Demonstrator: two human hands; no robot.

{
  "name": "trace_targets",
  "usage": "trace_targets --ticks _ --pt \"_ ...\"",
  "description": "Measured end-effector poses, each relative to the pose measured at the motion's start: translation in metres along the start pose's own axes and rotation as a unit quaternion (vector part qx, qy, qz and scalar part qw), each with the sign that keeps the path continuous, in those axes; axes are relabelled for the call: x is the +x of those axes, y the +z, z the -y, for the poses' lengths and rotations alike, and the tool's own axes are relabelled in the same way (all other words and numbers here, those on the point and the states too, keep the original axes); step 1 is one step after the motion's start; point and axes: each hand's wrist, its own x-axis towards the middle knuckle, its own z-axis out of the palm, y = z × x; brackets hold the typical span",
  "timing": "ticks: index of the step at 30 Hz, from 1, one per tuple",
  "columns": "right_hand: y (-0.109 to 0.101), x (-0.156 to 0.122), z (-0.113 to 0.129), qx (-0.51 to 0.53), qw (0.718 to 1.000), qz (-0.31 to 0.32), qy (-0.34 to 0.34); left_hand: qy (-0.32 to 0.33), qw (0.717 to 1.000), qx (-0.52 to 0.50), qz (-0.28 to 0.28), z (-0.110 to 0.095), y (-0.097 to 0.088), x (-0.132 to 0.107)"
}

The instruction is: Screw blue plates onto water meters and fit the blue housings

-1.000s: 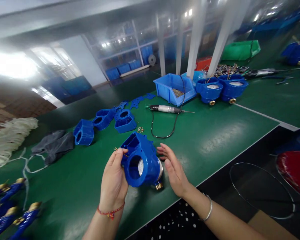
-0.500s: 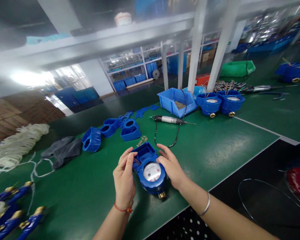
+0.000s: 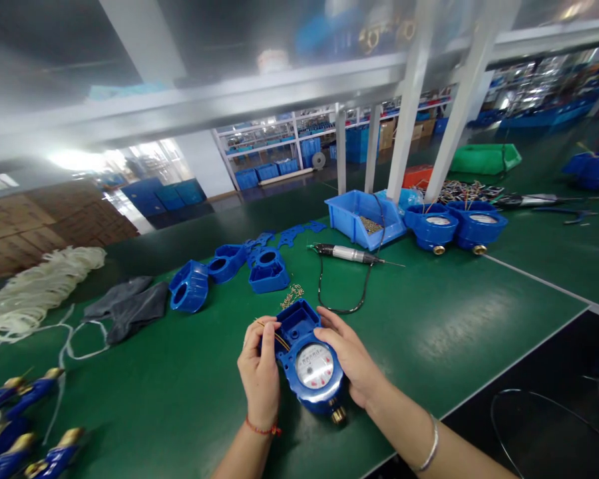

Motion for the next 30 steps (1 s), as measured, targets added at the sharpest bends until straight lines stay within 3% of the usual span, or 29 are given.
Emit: trace_targets --ticks 4,9,16,18,24,27,30 --pt "0.003 -0.009 0.006 -0.003 1.0 -0.025 0.006 -0.012 1.0 0.005 0.003 -0.003 0.005 0.0" --pt "-0.005 -0.019 0.003 0.012 0.999 -0.043 -0.004 0.001 0.998 -0.009 0.056 -0.002 0.008 0.006" --pt "-0.01 0.0 0.002 0.002 0.999 -0.037 0.006 0.064 0.989 -0.007 0.132 0.008 0.002 0.005" --pt "-0.006 0.006 0.006 0.005 0.999 -0.037 0.018 0.061 0.989 0.002 0.134 0.01 0.002 0.003" --pt "0.005 0.0 0.012 0.007 0.997 -0.056 0.06 -0.048 0.991 -0.032 0.123 0.012 0.006 0.002" --pt "0.002 -0.003 0.008 0.005 0.997 -0.047 0.06 -0.042 0.993 -0.021 0.105 0.012 0.007 -0.001" --pt "-0.004 0.0 0.003 -0.005 0.999 -0.032 0.031 0.005 0.995 -0.008 0.096 0.014 0.008 -0.005"
